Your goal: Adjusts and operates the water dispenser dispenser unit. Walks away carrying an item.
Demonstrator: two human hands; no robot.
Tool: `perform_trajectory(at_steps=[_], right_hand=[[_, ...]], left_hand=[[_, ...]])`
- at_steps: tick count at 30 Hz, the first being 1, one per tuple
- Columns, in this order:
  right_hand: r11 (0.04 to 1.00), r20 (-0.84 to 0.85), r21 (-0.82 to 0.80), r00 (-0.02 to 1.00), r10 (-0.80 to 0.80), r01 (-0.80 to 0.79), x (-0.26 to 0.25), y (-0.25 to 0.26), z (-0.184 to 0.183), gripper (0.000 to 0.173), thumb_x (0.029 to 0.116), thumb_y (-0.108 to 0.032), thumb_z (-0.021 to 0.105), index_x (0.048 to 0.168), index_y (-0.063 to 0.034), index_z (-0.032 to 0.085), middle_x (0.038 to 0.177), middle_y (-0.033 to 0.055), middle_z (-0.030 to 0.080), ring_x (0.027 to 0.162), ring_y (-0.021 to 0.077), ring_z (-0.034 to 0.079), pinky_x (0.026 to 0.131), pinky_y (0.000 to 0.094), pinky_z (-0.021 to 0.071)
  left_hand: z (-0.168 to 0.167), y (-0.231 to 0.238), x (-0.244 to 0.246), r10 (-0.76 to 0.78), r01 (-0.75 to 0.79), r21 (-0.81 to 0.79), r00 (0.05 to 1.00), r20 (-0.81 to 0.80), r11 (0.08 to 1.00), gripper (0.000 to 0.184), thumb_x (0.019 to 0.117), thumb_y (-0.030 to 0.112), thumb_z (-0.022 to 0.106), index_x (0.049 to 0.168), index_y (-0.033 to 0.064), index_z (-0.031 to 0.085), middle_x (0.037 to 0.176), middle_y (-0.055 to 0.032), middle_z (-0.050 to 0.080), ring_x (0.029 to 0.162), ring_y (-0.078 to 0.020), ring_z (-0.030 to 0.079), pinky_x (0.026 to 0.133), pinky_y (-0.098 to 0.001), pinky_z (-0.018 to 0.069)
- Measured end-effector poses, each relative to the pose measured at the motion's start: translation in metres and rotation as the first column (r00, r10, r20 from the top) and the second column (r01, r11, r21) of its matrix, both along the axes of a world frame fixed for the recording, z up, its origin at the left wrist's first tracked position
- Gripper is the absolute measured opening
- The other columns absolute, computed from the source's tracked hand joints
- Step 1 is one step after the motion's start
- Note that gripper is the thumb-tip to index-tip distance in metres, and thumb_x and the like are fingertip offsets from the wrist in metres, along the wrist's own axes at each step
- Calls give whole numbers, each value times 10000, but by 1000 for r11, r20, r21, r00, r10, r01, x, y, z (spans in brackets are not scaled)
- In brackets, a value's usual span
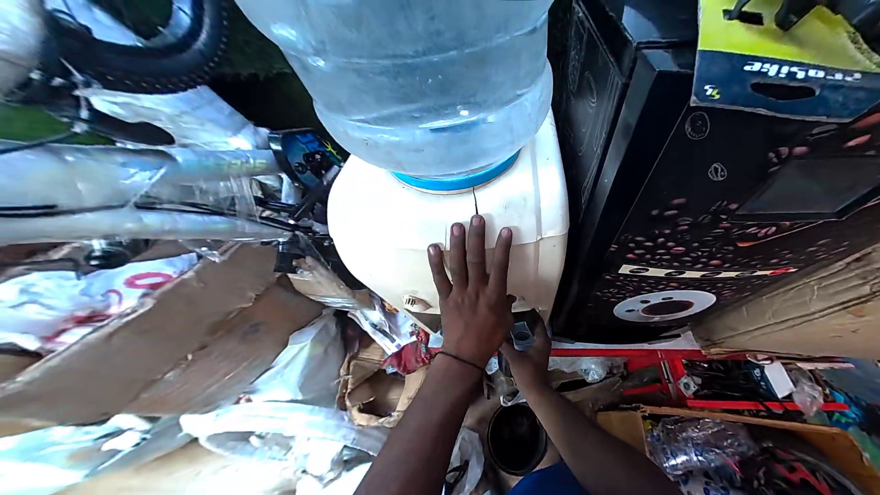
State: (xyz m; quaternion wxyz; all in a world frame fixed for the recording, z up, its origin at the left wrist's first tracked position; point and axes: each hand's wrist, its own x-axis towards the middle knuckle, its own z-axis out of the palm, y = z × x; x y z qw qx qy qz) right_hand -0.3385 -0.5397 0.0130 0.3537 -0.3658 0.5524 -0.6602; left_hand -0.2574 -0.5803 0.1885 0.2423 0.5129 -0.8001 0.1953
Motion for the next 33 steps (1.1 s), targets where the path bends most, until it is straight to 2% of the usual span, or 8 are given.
perform_trajectory(at_steps=[2, 3, 7, 11, 16, 22, 28, 33], right_hand=[[1000, 7, -14, 1000, 4, -3, 1, 0, -1, 842, 643, -160, 936, 1384, -61, 547, 1125, 58, 714, 1001, 120, 706, 902, 354, 617], [1000, 9, -19, 1000, 6, -5, 0, 0, -1, 841, 643, -158, 935, 1384, -62, 549, 1133, 59, 711, 1009, 121, 703, 907, 357, 615], [1000, 3, -15, 1000, 8, -8, -2, 1, 3, 792, 643, -156, 925, 1346, -82, 568, 1107, 48, 714, 985, 116, 707, 879, 349, 622], [999, 0, -26, 1000, 23, -23, -2, 1, 2, 805, 653, -138, 928, 1367, -72, 562, 1124, 56, 708, 998, 118, 701, 889, 348, 617], [1000, -9, -10, 1000, 10, -10, -2, 2, 3, 789, 647, -124, 916, 1357, -96, 574, 1121, 43, 706, 986, 119, 698, 865, 349, 615], [1000, -11, 7, 1000, 9, -9, -1, 0, 0, 765, 644, -99, 890, 1341, -99, 577, 1079, 38, 715, 943, 131, 710, 821, 364, 629], [1000, -11, -5, 1000, -5, 5, -2, 1, 1, 781, 645, -111, 899, 1349, -66, 565, 1091, 56, 711, 961, 126, 705, 848, 352, 622], [1000, -26, -28, 1000, -2, 2, -1, 1, 2, 766, 652, -132, 892, 1346, -85, 571, 1103, 51, 704, 968, 128, 698, 852, 364, 615]], left_hand=[[-2, -3, -1, -2, 1, -43, 1000, -25, 999, 1211, 627, 364, 929, 1624, 207, 257, 1714, -141, 113, 1584, -349, 58, 1233, -648, 38], [-1, -2, -1, -4, 3, -40, 1000, -29, 999, 1207, 627, 357, 931, 1621, 207, 264, 1713, -141, 117, 1584, -352, 60, 1233, -649, 39], [2, 3, -1, -9, 9, 18, 1000, -5, 1000, 1237, 657, 364, 920, 1642, 191, 191, 1721, -149, 25, 1583, -367, 2, 1231, -652, 25], [-1, -2, -2, 11, -12, -33, 1000, -15, 999, 1220, 635, 368, 922, 1630, 204, 236, 1717, -141, 89, 1587, -340, 38, 1234, -639, 25], [-1, -1, -3, 11, -11, -22, 1000, -27, 1000, 1235, 653, 347, 912, 1643, 215, 185, 1724, -132, 33, 1587, -342, 13, 1236, -639, 13], [0, -1, -3, 18, -18, -15, 1000, -16, 1000, 1246, 644, 334, 917, 1644, 230, 181, 1724, -136, 39, 1586, -341, 26, 1237, -629, 17], [0, -2, -4, -7, 6, -19, 1000, -20, 1000, 1224, 651, 320, 912, 1641, 224, 199, 1721, -143, 57, 1586, -341, 46, 1237, -634, 25], [-1, -3, -3, -9, 9, -30, 999, -31, 1000, 1217, 647, 305, 904, 1639, 217, 204, 1720, -143, 68, 1585, -349, 46, 1234, -639, 24]])
